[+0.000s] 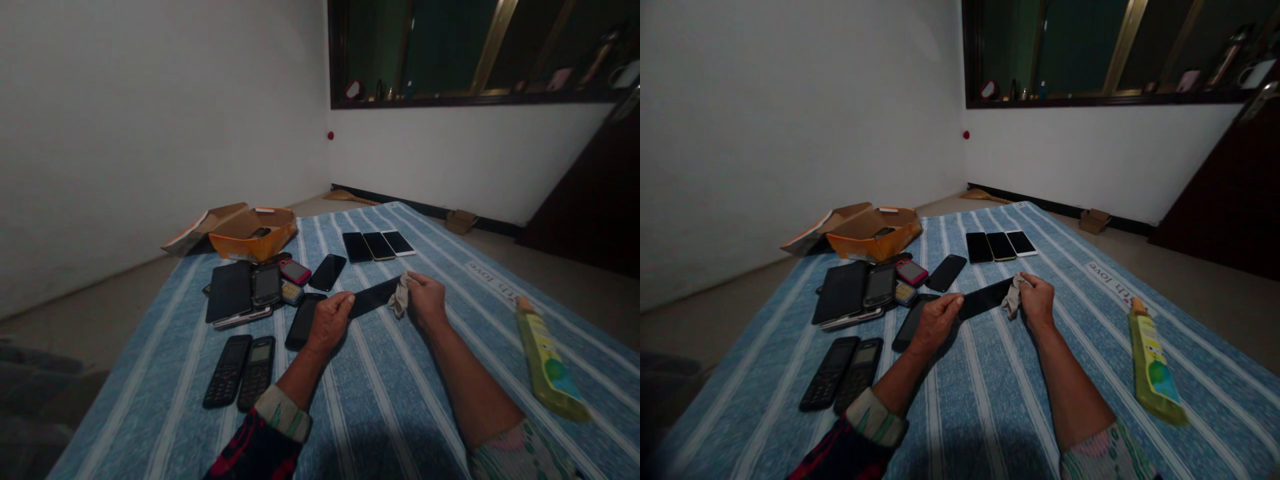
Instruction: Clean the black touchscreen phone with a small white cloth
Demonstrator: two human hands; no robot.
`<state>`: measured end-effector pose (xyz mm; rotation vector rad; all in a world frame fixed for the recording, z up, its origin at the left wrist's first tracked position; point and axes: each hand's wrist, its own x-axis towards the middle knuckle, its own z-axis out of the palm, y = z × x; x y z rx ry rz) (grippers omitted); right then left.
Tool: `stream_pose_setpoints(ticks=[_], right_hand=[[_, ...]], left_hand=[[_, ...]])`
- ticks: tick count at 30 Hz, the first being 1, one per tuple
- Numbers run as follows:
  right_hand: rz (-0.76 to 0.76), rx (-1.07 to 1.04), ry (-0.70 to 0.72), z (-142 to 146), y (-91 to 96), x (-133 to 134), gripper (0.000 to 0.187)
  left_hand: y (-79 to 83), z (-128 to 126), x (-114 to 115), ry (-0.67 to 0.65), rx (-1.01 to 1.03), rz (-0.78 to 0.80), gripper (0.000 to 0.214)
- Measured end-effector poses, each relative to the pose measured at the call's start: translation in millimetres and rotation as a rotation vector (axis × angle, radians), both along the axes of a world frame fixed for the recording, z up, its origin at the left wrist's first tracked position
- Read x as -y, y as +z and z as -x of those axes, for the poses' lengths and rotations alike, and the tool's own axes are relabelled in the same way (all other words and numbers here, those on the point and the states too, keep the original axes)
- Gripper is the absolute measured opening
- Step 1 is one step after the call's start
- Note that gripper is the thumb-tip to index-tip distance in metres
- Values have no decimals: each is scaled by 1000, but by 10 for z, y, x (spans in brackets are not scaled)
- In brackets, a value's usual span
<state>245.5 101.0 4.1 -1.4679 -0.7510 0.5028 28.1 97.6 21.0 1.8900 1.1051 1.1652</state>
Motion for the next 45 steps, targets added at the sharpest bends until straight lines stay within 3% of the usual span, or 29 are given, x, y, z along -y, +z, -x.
stream_pose_setpoints(ticks=[5,11,19,25,33,36,39,42,45], right_hand=[[62,-31,54,-18,-34,-16,31],[-32,90,-12,8,53,-5,33],[50,99,49,-48,-64,-34,30],[-6,149,3,-25,-5,-22,36],[76,283,33,-82,-11,-22,30],[-61,444,-14,-32,-3,-16,33],[-239,768,8,69,7,10,33],[-305,1027,39,172,14,42,27],[-353,1146,58,274,19,67,25]], left_hand=[[8,1,-7,2,1,8,31],[-1,6,-19,6,0,20,34],[-17,20,-25,11,5,11,34],[-23,15,-30,9,6,11,33],[-25,12,-30,18,-5,3,34],[-15,9,-26,16,-12,7,35],[-1,8,-20,14,-18,9,35],[13,7,-14,11,-22,9,34],[19,4,-14,11,-23,9,33]])
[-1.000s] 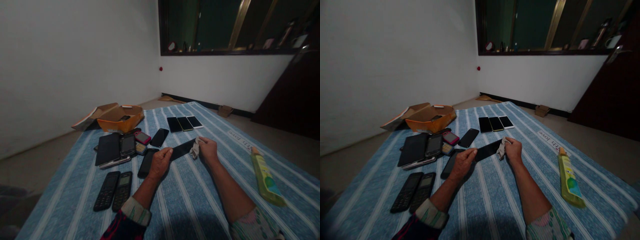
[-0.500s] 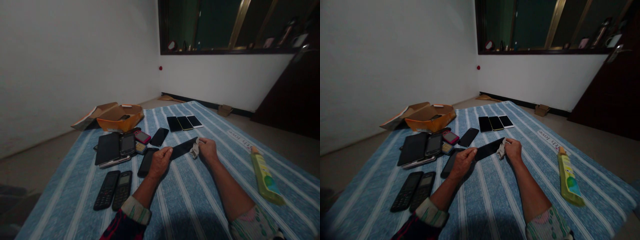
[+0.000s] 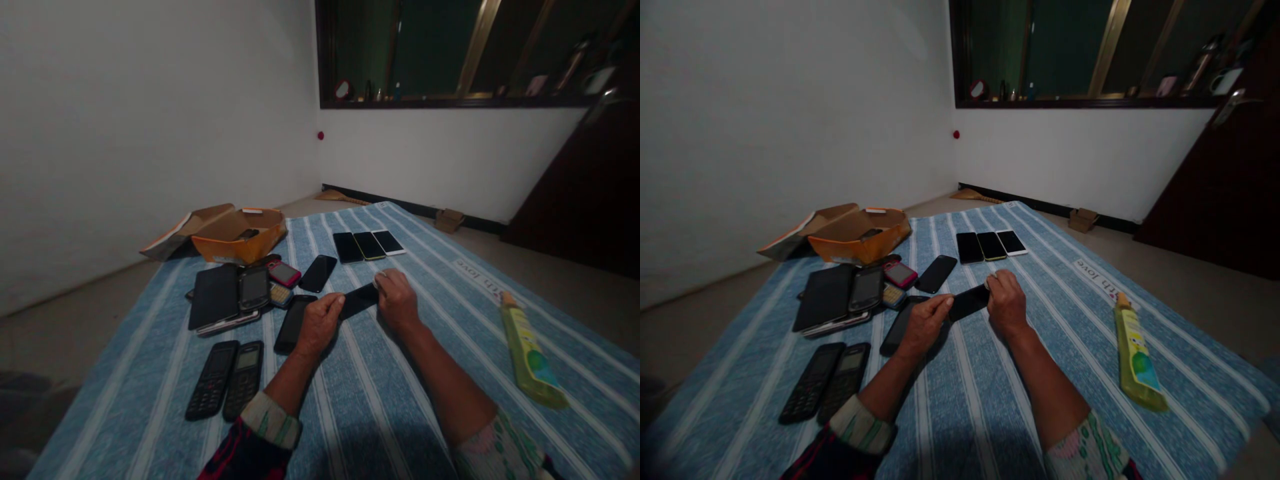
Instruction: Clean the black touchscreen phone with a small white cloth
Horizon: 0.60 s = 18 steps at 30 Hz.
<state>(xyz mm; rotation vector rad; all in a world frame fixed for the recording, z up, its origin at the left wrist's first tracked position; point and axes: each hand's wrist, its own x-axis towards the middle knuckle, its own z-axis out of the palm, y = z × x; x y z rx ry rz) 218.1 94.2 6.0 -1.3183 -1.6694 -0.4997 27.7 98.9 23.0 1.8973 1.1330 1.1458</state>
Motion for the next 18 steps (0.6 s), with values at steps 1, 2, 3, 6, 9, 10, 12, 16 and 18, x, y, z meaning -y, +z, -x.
stream_pose_setpoints(ticks=[1,2,3,6,9,10,12,16,18], right_hand=[[-8,19,13,41,1,9,25],[-13,33,27,87,1,19,25],[-15,46,43,139,1,30,26],[-19,85,109,310,8,76,24],[-15,95,179,445,38,128,24],[-9,82,207,471,56,143,24],[-3,17,274,497,102,166,25],[-15,-302,373,518,221,182,38],[9,-505,382,543,277,182,43]], left_hand=[[-1,-1,-2,-1,3,-1,33],[-5,-2,-4,-2,7,-4,32],[-10,-4,-8,-4,14,-8,32],[-32,-6,-20,-13,34,-24,32],[-54,-4,-30,-24,44,-31,32],[-59,-3,-33,-25,46,-32,32],[-66,1,-38,-27,48,-32,31],[-65,5,-39,-25,42,-24,30],[-60,3,-35,-22,38,-18,29]])
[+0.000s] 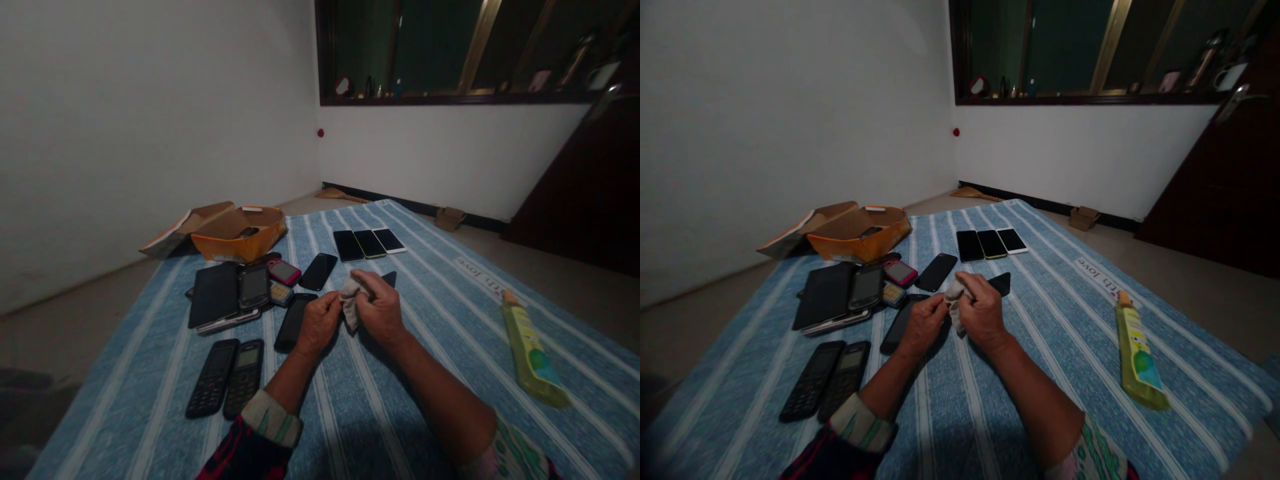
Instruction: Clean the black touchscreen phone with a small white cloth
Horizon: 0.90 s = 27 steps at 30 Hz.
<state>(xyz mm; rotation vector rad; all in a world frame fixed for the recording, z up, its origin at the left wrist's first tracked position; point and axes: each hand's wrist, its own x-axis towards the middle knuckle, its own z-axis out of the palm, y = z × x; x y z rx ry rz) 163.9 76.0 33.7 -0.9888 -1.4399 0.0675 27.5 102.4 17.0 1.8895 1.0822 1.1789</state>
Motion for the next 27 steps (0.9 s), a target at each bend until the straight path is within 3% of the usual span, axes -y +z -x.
stream_pose_setpoints(ticks=[8,13,16,22,27], right_hand=[[326,-553,156,30,105,-10,32],[367,-721,233,-10,105,-32,31],[280,-535,135,-51,23,-72,29],[-32,59,-9,-105,-133,-90,34],[-92,405,-33,-111,-125,-16,32]], left_hand=[[53,-22,48,-19,19,13,30],[61,-24,60,-44,46,39,31],[40,-25,52,-44,45,38,31],[5,-27,41,-33,27,26,30],[-7,-27,54,-26,19,19,32]])
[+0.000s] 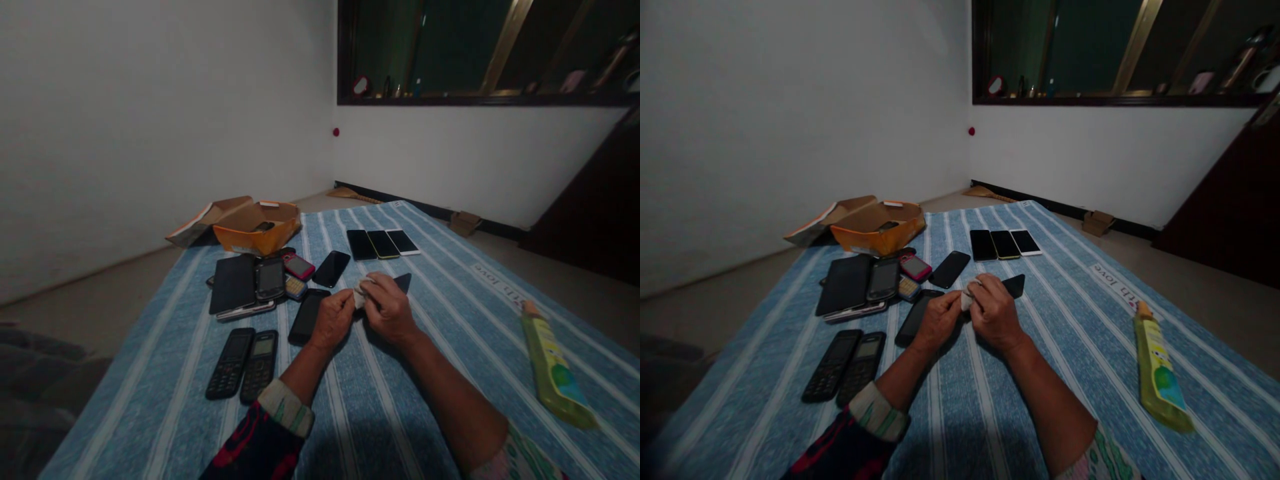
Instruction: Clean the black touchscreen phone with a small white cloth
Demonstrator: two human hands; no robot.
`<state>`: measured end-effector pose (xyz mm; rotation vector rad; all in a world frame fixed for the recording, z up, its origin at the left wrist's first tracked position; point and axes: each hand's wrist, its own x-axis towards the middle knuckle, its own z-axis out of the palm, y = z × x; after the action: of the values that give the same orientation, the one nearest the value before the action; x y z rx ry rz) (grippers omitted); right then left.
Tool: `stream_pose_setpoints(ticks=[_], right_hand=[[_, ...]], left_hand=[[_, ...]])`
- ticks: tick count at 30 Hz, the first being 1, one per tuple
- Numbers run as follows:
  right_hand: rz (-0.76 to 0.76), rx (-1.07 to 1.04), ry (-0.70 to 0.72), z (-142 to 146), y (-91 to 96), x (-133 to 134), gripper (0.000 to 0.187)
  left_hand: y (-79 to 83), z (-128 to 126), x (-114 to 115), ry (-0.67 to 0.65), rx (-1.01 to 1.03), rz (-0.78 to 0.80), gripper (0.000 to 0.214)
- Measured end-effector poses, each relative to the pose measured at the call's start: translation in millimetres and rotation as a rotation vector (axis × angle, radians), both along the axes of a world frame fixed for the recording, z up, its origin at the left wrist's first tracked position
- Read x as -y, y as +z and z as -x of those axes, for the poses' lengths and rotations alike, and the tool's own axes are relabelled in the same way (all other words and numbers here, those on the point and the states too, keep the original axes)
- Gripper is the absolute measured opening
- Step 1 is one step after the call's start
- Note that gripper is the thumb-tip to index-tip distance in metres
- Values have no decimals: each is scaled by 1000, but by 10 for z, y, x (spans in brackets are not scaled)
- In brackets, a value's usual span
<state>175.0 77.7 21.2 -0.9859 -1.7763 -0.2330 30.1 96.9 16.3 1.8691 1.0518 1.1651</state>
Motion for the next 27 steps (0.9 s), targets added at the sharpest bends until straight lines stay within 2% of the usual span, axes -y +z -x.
stream_pose_setpoints(ticks=[6,12,21,27], right_hand=[[5,161,-28,-66,49,24,19],[79,298,-96,-52,46,29,21],[88,300,-98,-80,20,6,21],[75,290,-104,-111,36,5,17]], left_hand=[[16,-1,16,-20,15,1,33],[10,2,17,-22,18,0,33],[52,8,50,-30,11,-6,31],[3,5,30,-34,18,-16,34]])
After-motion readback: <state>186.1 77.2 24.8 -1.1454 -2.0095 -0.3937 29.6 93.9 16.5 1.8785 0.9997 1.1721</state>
